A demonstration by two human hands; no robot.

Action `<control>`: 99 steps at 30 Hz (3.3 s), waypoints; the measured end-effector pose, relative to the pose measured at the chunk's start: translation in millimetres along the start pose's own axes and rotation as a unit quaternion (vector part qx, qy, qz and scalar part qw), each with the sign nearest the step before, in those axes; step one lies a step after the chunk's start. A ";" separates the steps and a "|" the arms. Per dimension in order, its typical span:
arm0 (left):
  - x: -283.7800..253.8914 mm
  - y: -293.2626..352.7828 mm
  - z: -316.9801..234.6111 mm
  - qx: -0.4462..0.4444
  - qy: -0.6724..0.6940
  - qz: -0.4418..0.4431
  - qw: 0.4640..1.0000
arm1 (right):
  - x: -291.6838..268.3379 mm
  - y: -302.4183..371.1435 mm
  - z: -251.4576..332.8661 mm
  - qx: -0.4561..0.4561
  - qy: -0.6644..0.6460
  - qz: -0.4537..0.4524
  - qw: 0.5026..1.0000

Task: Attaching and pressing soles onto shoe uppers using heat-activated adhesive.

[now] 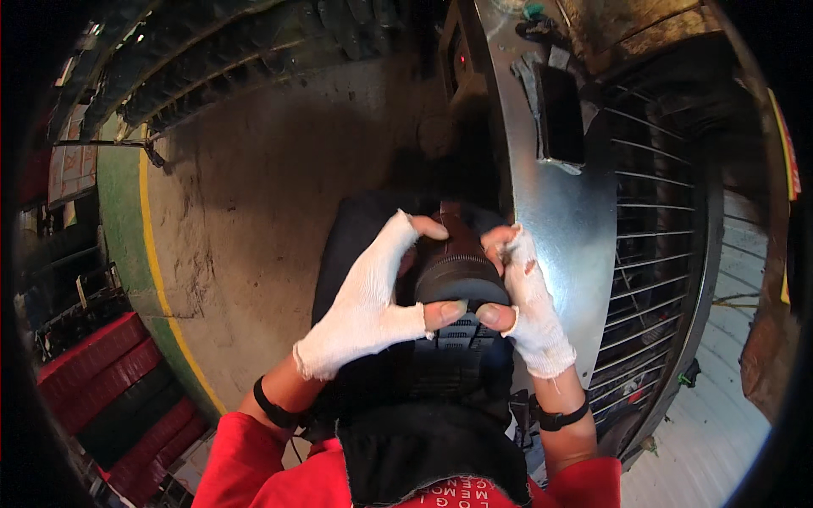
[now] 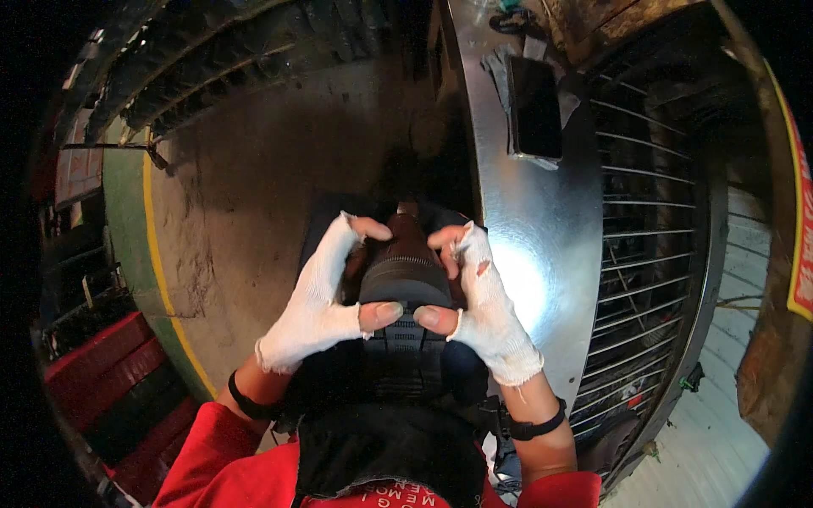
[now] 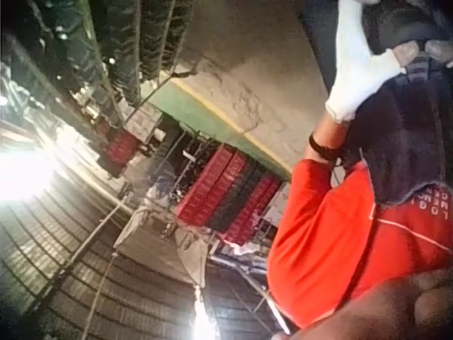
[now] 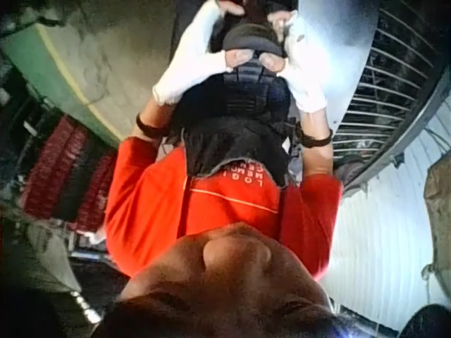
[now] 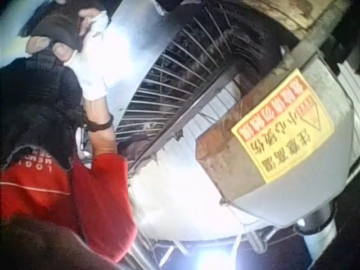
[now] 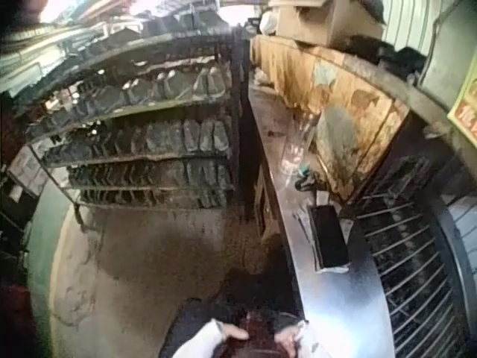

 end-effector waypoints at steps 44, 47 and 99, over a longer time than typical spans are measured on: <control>82.2 110.0 41.7 -0.002 0.028 0.072 0.997 | 31.9 196.3 -131.3 0.226 -0.627 -0.044 0.745; 80.2 112.5 56.1 -0.047 0.080 0.051 0.994 | 37.9 199.4 -127.3 0.242 -0.654 -0.057 0.715; -2.1 155.4 21.5 -0.047 -0.052 0.048 0.996 | -220.6 -14.2 1.0 -0.004 0.555 -0.281 0.782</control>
Point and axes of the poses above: each hand's wrist, its own y-axis away from the middle knuckle, its own x-axis out of the palm, z = x × y, the point moved 10 cm from there along -y, towards the middle knuckle, and after that the axes turned 6 degrees about -y, right-handed, at the moved point
